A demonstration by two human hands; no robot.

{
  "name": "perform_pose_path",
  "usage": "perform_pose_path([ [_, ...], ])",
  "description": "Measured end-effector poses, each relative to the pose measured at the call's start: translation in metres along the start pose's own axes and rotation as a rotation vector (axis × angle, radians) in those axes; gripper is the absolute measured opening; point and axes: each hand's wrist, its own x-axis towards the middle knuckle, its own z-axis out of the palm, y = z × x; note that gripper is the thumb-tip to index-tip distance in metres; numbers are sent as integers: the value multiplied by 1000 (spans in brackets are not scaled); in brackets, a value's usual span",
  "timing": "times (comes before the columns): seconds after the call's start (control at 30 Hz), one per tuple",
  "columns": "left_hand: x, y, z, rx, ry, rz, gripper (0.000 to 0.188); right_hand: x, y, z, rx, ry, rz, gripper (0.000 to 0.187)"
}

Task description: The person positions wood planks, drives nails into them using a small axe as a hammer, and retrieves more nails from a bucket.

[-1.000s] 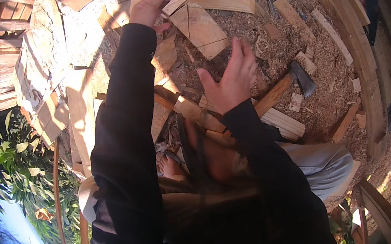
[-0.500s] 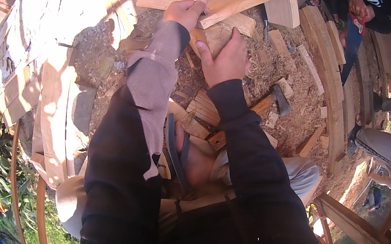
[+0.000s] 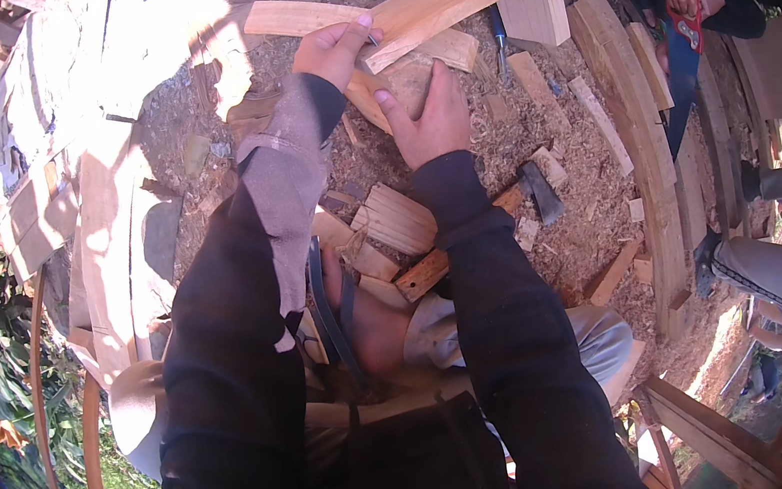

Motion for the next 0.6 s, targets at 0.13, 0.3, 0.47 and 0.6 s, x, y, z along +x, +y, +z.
perform_pose_path([
  [0.13,4,-14,-1,-22,32,82,39,-2,3,7,-4,10,-5,76],
  [0.3,7,-13,2,-86,0,59,40,-1,4,3,-92,-18,32,76],
  [0.47,-7,17,-3,60,49,-71,39,0,-5,-2,-79,-18,65,76],
  [0.6,-6,19,-3,77,61,-126,37,-4,-1,0,-30,9,73,74],
])
